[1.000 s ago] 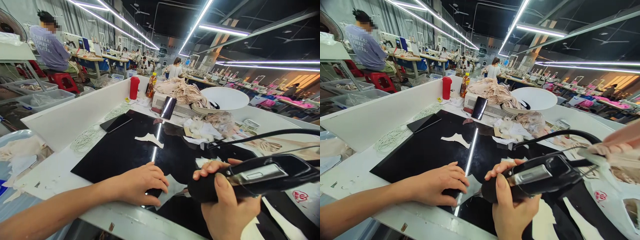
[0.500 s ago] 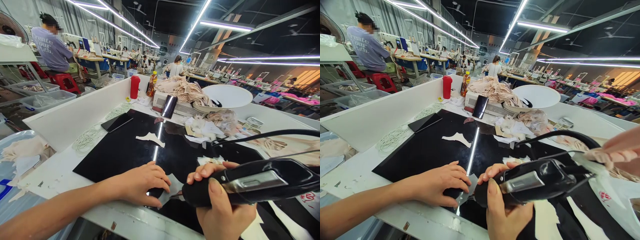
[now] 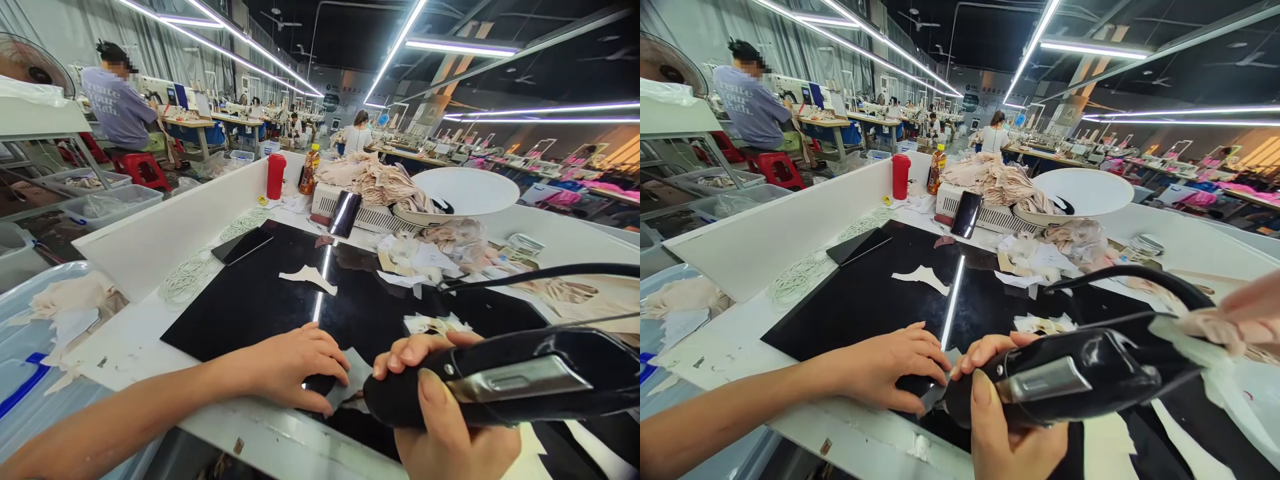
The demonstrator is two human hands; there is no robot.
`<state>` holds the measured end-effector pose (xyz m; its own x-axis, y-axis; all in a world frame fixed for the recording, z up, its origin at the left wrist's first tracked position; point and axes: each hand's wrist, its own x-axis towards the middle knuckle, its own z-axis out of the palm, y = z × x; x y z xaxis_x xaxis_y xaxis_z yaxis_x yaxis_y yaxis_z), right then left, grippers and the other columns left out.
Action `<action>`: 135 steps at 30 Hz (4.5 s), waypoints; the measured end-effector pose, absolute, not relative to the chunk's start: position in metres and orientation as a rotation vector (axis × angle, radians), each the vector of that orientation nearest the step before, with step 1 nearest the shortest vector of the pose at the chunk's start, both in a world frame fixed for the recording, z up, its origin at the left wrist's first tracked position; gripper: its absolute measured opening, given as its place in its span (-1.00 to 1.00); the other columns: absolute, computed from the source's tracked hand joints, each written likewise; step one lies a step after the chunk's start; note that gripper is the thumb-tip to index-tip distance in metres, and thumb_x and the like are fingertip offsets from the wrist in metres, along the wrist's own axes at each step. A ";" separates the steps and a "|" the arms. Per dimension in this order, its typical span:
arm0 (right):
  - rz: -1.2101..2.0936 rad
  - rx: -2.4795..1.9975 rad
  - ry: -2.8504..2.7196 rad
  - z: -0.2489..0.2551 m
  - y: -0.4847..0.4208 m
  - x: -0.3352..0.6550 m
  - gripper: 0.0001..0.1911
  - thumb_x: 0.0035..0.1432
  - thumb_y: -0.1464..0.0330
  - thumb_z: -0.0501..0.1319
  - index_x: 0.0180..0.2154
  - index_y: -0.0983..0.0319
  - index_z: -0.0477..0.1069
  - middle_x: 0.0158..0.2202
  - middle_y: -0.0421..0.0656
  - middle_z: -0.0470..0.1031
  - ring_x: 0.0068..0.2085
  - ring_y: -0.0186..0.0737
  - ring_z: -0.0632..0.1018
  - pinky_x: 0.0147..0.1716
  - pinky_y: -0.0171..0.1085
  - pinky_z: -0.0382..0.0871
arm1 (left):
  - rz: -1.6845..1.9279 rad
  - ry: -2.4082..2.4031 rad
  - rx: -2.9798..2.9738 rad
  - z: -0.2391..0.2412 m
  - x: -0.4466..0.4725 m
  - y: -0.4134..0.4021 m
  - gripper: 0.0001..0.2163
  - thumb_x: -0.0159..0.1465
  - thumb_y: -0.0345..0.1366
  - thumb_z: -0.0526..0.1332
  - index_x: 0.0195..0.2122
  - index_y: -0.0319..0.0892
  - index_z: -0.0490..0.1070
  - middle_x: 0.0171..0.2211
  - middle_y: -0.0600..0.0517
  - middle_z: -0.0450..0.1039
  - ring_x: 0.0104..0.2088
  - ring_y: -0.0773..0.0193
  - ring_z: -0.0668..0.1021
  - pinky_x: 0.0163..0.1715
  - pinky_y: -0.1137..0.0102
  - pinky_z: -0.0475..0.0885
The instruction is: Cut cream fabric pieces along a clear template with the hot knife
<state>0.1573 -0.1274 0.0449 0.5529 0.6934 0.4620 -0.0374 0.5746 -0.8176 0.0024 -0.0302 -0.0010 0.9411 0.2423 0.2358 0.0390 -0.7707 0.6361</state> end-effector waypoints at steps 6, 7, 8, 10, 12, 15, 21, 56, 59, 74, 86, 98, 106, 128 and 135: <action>0.473 -0.855 -0.836 0.056 -0.126 0.164 -0.65 0.05 0.35 0.45 -0.14 0.14 0.40 -0.46 -0.26 0.46 -0.43 -0.24 0.45 -0.56 -0.26 0.52 | 0.421 0.191 2.395 -0.004 0.000 -0.029 -0.75 0.26 -0.26 0.40 -0.04 -0.12 0.54 0.06 -0.07 0.56 0.12 0.05 0.50 0.30 0.10 0.16; 0.443 -0.864 -0.822 0.058 -0.125 0.167 -0.64 0.03 0.36 0.45 -0.14 0.14 0.41 -0.46 -0.26 0.46 -0.43 -0.23 0.45 -0.56 -0.25 0.53 | 0.423 0.202 2.388 -0.004 0.000 -0.029 -0.76 0.26 -0.25 0.41 -0.06 -0.11 0.54 0.05 -0.06 0.57 0.12 0.05 0.50 0.33 0.06 0.12; 0.412 -0.875 -0.802 0.060 -0.124 0.171 -0.62 0.01 0.37 0.46 -0.14 0.15 0.41 -0.45 -0.26 0.46 -0.42 -0.22 0.45 -0.56 -0.25 0.53 | 0.427 0.217 2.384 -0.004 -0.001 -0.029 -0.79 0.26 -0.23 0.41 -0.09 -0.10 0.55 0.02 -0.04 0.57 0.10 0.06 0.51 0.35 0.02 0.08; 0.365 -0.894 -0.766 0.061 -0.122 0.178 -0.58 -0.04 0.38 0.47 -0.13 0.15 0.42 -0.45 -0.26 0.47 -0.42 -0.22 0.46 -0.56 -0.24 0.54 | 0.445 0.250 2.388 -0.005 -0.001 -0.031 -0.81 0.27 -0.20 0.40 -0.14 -0.10 0.54 -0.01 -0.05 0.57 0.07 0.08 0.53 0.38 -0.04 0.03; 0.342 -0.908 -0.741 0.060 -0.120 0.184 -0.56 -0.06 0.38 0.48 -0.13 0.15 0.42 -0.45 -0.27 0.47 -0.42 -0.22 0.46 -0.55 -0.24 0.54 | 0.473 0.270 2.392 -0.007 0.001 -0.034 -0.78 0.27 -0.17 0.40 -0.11 -0.12 0.53 0.03 -0.09 0.53 0.09 0.08 0.53 0.39 -0.06 0.02; 0.330 -0.911 -0.749 0.056 -0.118 0.191 -0.57 -0.03 0.38 0.47 -0.11 0.14 0.41 -0.44 -0.28 0.47 -0.43 -0.24 0.46 -0.54 -0.24 0.54 | 0.489 0.247 2.403 -0.011 0.004 -0.038 -0.65 0.29 -0.14 0.38 0.05 -0.13 0.47 0.16 -0.15 0.45 0.18 0.04 0.48 0.39 -0.07 0.03; 0.330 -0.869 -0.766 0.052 -0.117 0.193 -0.57 0.02 0.38 0.47 -0.09 0.15 0.39 -0.41 -0.27 0.47 -0.41 -0.25 0.47 -0.50 -0.25 0.54 | 0.439 0.218 2.530 -0.018 0.007 -0.040 -0.61 0.34 -0.12 0.33 0.17 -0.02 0.46 0.16 -0.10 0.48 0.17 0.00 0.48 0.35 -0.05 0.11; 0.247 -0.901 -0.793 0.036 -0.113 0.209 -0.63 0.14 0.42 0.44 -0.06 0.14 0.38 -0.37 -0.29 0.51 -0.43 -0.29 0.53 -0.43 -0.23 0.52 | 0.334 0.305 2.508 -0.005 0.005 -0.042 -0.56 0.27 -0.12 0.41 0.16 0.00 0.49 0.19 -0.07 0.46 0.21 -0.02 0.47 0.40 -0.10 0.07; 0.253 -0.908 -0.792 0.037 -0.112 0.211 -0.62 0.13 0.41 0.44 -0.05 0.15 0.39 -0.37 -0.28 0.52 -0.43 -0.28 0.53 -0.44 -0.22 0.52 | 0.331 0.307 2.523 -0.006 0.005 -0.042 -0.54 0.27 -0.13 0.41 0.18 -0.04 0.48 0.22 -0.11 0.43 0.23 -0.05 0.46 0.39 -0.10 0.10; 0.290 -0.870 -0.767 0.037 -0.111 0.210 -0.61 0.13 0.41 0.45 -0.05 0.14 0.38 -0.37 -0.29 0.52 -0.45 -0.32 0.54 -0.43 -0.26 0.54 | 0.237 0.354 2.510 -0.001 0.004 -0.040 -0.40 0.28 -0.14 0.40 0.33 -0.01 0.33 0.32 -0.08 0.35 0.36 -0.17 0.30 0.37 -0.25 0.05; 0.225 -0.888 -0.710 0.040 -0.112 0.224 -0.58 0.09 0.37 0.48 -0.05 0.15 0.39 -0.38 -0.29 0.52 -0.44 -0.31 0.51 -0.42 -0.23 0.51 | 0.205 0.392 2.496 0.006 0.004 -0.041 -0.41 0.26 -0.17 0.42 0.31 0.02 0.36 0.31 -0.04 0.36 0.36 -0.13 0.32 0.40 -0.18 0.03; 0.238 -0.908 -0.759 0.034 -0.112 0.222 -0.63 0.15 0.38 0.44 -0.05 0.14 0.38 -0.36 -0.28 0.53 -0.44 -0.30 0.54 -0.39 -0.20 0.53 | 0.385 0.766 2.495 -0.019 0.003 -0.035 -0.61 0.45 -0.21 0.17 0.27 -0.11 0.38 0.35 -0.08 0.30 0.38 -0.01 0.27 0.37 -0.05 0.24; 0.272 -0.933 -0.750 0.029 -0.111 0.222 -0.60 0.16 0.34 0.44 -0.02 0.13 0.36 -0.34 -0.29 0.51 -0.44 -0.31 0.55 -0.35 -0.22 0.51 | 0.409 0.800 2.448 -0.021 0.006 -0.034 -0.70 0.38 -0.31 0.23 0.13 -0.07 0.46 0.29 -0.07 0.36 0.32 0.02 0.35 0.31 0.01 0.33; -0.051 -1.345 -1.861 -0.013 -0.123 0.221 -0.65 0.37 0.26 0.19 0.16 0.04 0.41 0.04 -0.15 0.62 0.02 -0.15 0.64 -0.05 -0.25 0.56 | 0.642 0.652 1.775 -0.007 0.011 -0.034 -0.96 0.28 -0.35 0.19 -0.32 -0.16 0.39 -0.39 0.14 0.44 -0.35 0.34 0.45 -0.29 0.45 0.32; 0.622 -1.291 -1.582 -0.031 -0.072 0.199 -0.60 0.35 -0.04 0.10 -0.15 0.14 0.43 -0.47 -0.28 0.43 -0.44 -0.24 0.51 -0.37 -0.30 0.43 | 0.813 0.710 1.500 -0.005 0.008 -0.010 -0.87 0.12 -0.33 0.23 -0.30 -0.18 0.33 -0.48 0.18 0.32 -0.48 0.42 0.36 -0.39 0.47 0.26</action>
